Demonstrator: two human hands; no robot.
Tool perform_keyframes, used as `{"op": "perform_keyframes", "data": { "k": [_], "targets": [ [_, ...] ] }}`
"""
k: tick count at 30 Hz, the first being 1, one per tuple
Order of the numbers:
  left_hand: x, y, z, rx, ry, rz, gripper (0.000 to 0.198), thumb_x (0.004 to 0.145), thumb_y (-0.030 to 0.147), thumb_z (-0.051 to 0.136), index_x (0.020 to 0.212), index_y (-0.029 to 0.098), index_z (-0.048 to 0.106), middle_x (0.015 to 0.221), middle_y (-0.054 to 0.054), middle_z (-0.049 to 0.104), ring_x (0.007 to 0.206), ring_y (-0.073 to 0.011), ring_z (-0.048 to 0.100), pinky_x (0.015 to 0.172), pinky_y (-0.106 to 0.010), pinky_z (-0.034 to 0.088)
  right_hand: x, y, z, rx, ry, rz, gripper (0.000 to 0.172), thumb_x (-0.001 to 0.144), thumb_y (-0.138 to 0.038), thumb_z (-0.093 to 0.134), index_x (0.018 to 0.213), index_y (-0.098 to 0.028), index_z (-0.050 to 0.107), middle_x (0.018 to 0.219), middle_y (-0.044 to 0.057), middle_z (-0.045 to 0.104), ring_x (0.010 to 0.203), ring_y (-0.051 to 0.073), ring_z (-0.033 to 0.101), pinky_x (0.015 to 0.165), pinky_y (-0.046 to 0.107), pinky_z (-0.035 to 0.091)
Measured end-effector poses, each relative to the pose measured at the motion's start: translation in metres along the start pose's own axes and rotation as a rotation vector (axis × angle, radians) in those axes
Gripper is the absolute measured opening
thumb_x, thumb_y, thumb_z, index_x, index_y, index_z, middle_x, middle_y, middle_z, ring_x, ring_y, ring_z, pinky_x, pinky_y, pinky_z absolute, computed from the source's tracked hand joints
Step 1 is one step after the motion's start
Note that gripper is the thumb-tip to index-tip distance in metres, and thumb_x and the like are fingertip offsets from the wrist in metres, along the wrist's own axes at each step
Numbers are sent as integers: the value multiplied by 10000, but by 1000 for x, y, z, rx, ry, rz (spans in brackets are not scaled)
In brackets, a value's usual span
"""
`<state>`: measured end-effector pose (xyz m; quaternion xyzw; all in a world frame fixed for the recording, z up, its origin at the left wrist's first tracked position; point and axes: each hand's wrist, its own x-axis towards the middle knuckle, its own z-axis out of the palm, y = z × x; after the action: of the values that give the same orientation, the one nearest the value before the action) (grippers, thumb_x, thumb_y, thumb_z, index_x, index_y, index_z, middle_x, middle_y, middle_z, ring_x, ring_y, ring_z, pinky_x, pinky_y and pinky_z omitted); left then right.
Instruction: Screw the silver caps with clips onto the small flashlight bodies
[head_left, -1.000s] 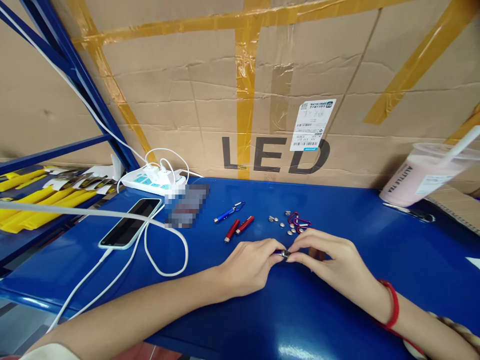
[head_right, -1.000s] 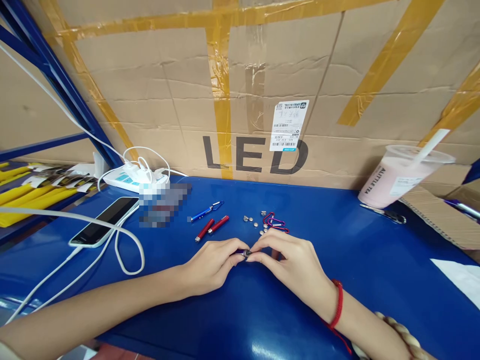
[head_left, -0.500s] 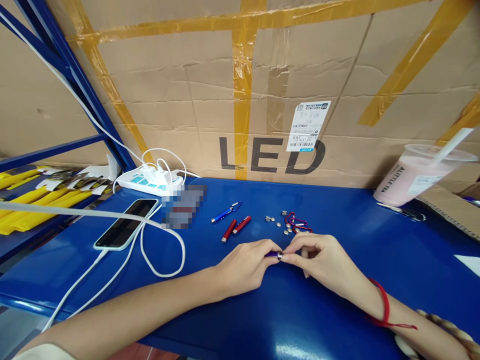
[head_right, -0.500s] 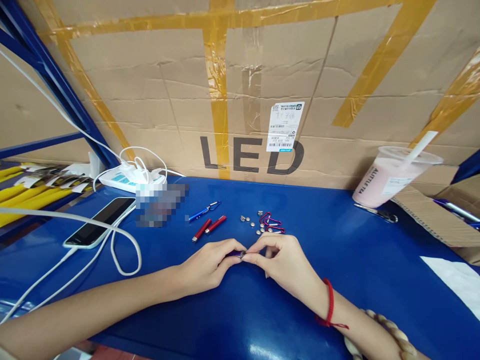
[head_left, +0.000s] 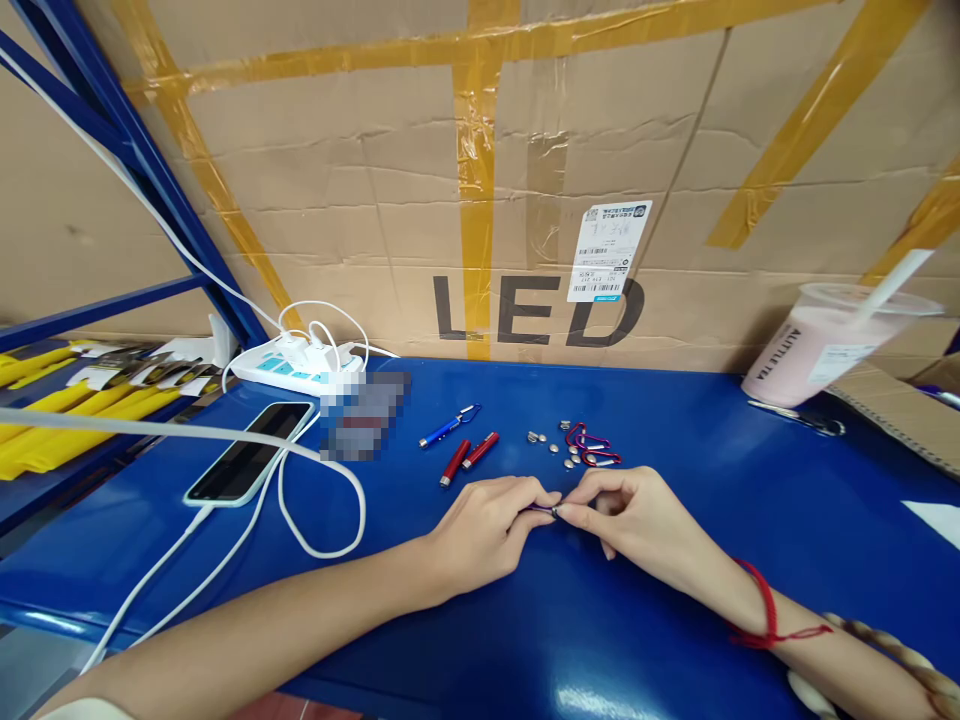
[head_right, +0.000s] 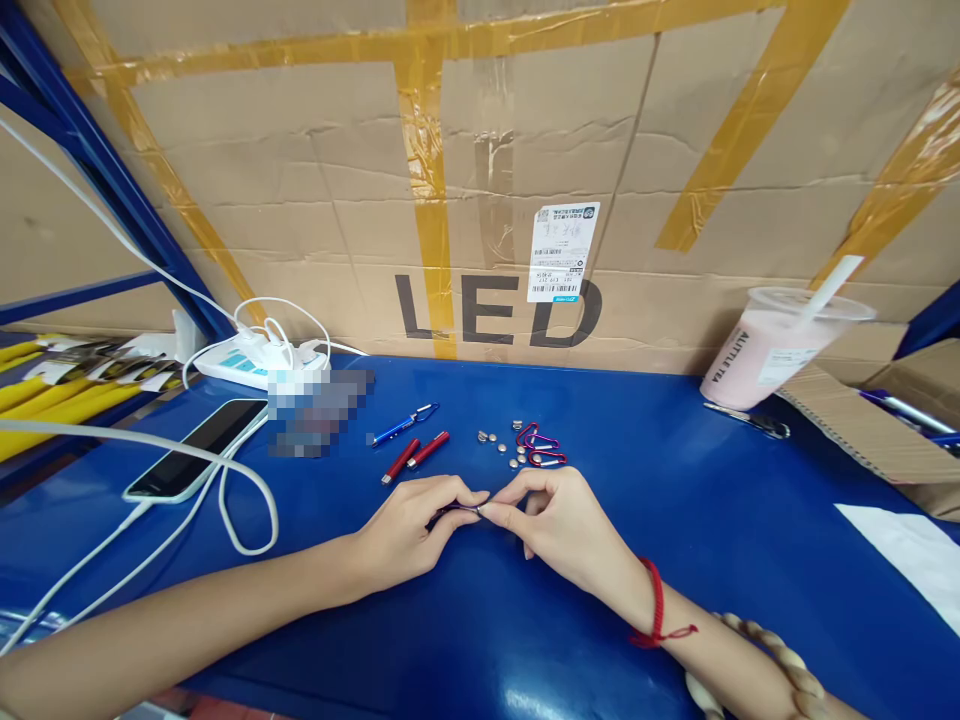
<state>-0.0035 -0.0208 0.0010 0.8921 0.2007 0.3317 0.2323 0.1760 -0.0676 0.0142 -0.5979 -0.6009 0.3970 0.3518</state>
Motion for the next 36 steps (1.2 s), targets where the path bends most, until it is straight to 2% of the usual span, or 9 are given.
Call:
{"op": "perform_keyframes", "data": {
  "k": [4,10,14,20,22,25,29,32,36],
  "targets": [
    [0,1,-1,10,20,8,110,889,177,473,872,169,581,861,-33,691,770,-152,649,711,-231,505,0,-4,-2,30,-21,37,323,690,-450,643,639,-132,626,440,-8,540,351,68,443,371,183,300],
    [2,4,-2,21,-19,11,215,910,194,445,1080,166,575,959,-49,677,854,-165,630,783,-263,493,1,-9,-7,-5,-47,79,335,689,-458,637,661,-124,647,391,-12,507,353,72,429,386,188,291],
    [2,3,-3,20,-26,12,193,904,172,446,1002,137,608,841,-54,664,770,-158,613,733,-247,487,2,-6,-8,-3,-80,63,352,705,-471,625,694,-121,654,403,-12,510,358,72,434,383,184,290],
    [2,3,-3,32,-55,-49,169,901,160,433,979,147,582,879,-45,653,806,-161,610,730,-245,464,2,-3,-5,-50,-59,8,340,739,-465,603,679,-131,625,383,-27,492,343,77,450,381,184,330],
    [2,4,-3,58,-70,-88,187,911,162,399,991,145,567,893,-50,647,821,-169,610,719,-256,460,1,-5,-4,-87,14,-78,315,739,-453,623,717,-139,627,415,-28,519,348,78,465,394,188,374],
    [2,5,-3,61,-71,-126,212,925,171,352,1001,150,549,911,-50,638,828,-166,606,721,-258,454,-2,-6,-5,-194,163,-350,271,739,-420,656,803,-157,653,642,19,643,402,71,493,434,197,438],
    [2,5,-3,67,-74,-125,216,931,171,330,987,159,539,892,-36,630,814,-156,597,713,-249,444,-3,-3,-10,-396,246,-656,175,814,-340,608,859,-192,690,846,49,669,589,98,595,512,191,482],
    [2,4,-2,102,-75,-85,211,927,165,331,957,157,540,859,-32,623,777,-154,591,683,-243,434,-3,0,-13,-491,269,-756,139,841,-289,584,867,-200,687,841,39,667,724,124,637,621,200,509],
    [2,4,-2,138,-71,-36,215,927,161,331,921,160,545,813,-24,609,720,-143,576,649,-233,421,-3,2,-14,-515,281,-807,100,824,-255,608,856,-193,681,826,28,664,723,119,638,680,206,517]
  ]
}}
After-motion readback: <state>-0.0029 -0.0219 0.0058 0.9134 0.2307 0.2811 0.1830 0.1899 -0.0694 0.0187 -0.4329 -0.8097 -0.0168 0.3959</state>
